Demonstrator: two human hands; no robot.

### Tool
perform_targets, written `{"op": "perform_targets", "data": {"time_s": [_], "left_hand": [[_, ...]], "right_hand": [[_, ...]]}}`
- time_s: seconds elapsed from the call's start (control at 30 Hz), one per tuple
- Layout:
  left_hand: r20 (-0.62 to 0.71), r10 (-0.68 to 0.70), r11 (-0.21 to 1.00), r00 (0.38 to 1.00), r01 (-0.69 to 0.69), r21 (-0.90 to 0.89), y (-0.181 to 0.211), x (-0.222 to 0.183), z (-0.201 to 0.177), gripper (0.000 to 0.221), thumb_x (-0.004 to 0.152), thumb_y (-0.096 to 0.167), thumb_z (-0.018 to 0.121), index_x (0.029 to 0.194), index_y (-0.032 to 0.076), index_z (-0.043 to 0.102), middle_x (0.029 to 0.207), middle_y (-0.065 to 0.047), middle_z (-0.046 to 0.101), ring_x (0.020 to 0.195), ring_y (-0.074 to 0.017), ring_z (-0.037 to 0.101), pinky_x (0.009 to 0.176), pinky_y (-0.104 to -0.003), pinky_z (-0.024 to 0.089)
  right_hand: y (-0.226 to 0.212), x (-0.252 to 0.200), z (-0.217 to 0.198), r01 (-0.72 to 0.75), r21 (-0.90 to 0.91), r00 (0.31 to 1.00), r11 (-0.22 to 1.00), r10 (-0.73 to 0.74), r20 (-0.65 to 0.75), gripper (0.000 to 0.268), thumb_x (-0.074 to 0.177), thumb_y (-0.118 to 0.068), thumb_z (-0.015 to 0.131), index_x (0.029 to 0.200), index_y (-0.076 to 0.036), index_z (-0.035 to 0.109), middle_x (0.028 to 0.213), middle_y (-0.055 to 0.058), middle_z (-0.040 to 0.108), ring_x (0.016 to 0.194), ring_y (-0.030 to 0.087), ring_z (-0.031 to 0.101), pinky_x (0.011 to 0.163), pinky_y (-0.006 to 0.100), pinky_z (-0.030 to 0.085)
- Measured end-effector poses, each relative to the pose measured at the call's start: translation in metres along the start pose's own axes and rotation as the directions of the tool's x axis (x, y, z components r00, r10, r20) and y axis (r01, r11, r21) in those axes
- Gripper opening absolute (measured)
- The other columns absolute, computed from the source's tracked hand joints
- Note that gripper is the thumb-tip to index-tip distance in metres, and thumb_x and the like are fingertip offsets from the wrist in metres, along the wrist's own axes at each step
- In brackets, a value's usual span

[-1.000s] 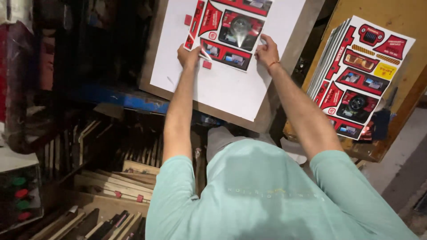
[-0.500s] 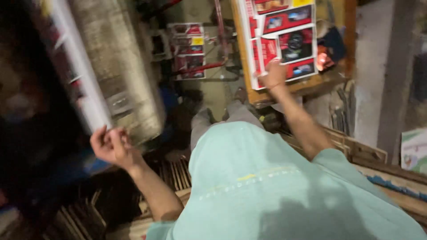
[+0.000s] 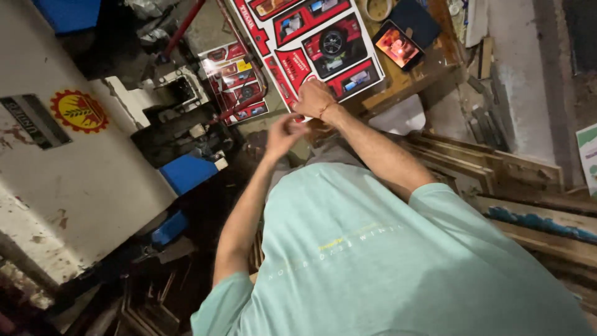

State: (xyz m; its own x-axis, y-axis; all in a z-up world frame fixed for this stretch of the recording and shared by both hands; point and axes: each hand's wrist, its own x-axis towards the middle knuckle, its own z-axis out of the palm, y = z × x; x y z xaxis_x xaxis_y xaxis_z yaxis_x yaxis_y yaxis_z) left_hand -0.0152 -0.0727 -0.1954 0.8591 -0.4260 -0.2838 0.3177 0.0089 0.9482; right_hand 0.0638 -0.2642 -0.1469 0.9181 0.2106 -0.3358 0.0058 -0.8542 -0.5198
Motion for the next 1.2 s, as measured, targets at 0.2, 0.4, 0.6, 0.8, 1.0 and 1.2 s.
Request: {"op": "perform_targets", "data": {"time_s": [0.2,0.4,0.6,0.8,1.0,1.2], "left_hand": [[-0.441,-0.145,0.982,0.886,0.076,-0.171,-0.002,0.065,0.067,0.028,0.089,0.012,0.082,0.112,0.0,0.072,0.097,-0.008,0.076,0.082,-0.0134,0.069,0.07,-0.029,0.057],[-0.584,0.169,0.984,0.794,-0.108,0.139,0.111,0.04,0.048,0.028,0.087,0.014,0.082,0.107,-0.001,0.071,0.096,-0.008,0.075,0.084,-0.0138,0.071,0.076,-0.03,0.058],[-0.415,0.351,0.936,0.839,-0.324,0.138,0.226,-0.064,-0.03,0.029,0.094,0.007,0.075,0.121,-0.003,0.069,0.105,-0.005,0.076,0.096,-0.0089,0.068,0.088,-0.029,0.057],[-0.698,0.427,0.898,0.575,-0.36,0.252,0.187,-0.173,-0.167,0.025,0.098,0.001,0.071,0.122,-0.003,0.068,0.108,-0.007,0.074,0.098,-0.0111,0.068,0.088,-0.029,0.057],[-0.889,-0.056,0.943,0.454,-0.268,-0.196,0.087,-0.216,-0.301,0.022,0.089,0.002,0.073,0.11,0.003,0.067,0.094,-0.008,0.076,0.075,-0.0129,0.076,0.055,-0.027,0.06],[-0.898,-0.392,0.912,0.201,-0.045,-0.408,-0.016,-0.158,-0.407,0.023,0.077,0.005,0.082,0.092,-0.001,0.065,0.073,-0.011,0.072,0.055,-0.0197,0.066,0.045,-0.035,0.053]], "right_hand": [[0.082,-0.009,-0.047,-0.1,0.36,0.988,0.928,0.05,0.145,0.043,0.091,-0.047,0.082,0.1,-0.005,0.075,0.085,0.01,0.072,0.082,0.026,0.07,0.073,0.04,0.055],[0.191,-0.029,-0.036,-0.193,0.611,0.963,0.768,0.266,-0.03,0.037,0.106,-0.017,0.074,0.13,0.007,0.062,0.104,0.023,0.068,0.083,0.016,0.058,0.084,0.034,0.05],[0.043,-0.032,-0.044,-0.399,0.913,0.905,-0.086,-0.2,0.376,0.058,0.101,-0.002,0.063,0.156,-0.002,0.045,0.123,0.006,0.068,0.104,0.011,0.067,0.087,0.022,0.056],[-0.109,0.015,-0.026,-0.335,0.937,0.894,0.101,-0.28,0.35,0.068,0.099,-0.002,0.062,0.161,-0.005,0.034,0.101,0.006,0.07,0.085,0.015,0.072,0.074,0.027,0.06],[-0.252,0.069,0.05,-0.124,0.891,0.953,0.436,-0.197,0.229,0.055,0.094,0.004,0.06,0.144,-0.011,0.045,0.09,0.004,0.069,0.069,0.008,0.061,0.054,0.022,0.048],[-0.239,0.18,0.216,0.019,0.672,0.999,0.74,0.004,-0.033,0.044,0.09,0.007,0.065,0.131,-0.006,0.055,0.085,0.006,0.072,0.067,0.012,0.065,0.054,0.027,0.053]]}}
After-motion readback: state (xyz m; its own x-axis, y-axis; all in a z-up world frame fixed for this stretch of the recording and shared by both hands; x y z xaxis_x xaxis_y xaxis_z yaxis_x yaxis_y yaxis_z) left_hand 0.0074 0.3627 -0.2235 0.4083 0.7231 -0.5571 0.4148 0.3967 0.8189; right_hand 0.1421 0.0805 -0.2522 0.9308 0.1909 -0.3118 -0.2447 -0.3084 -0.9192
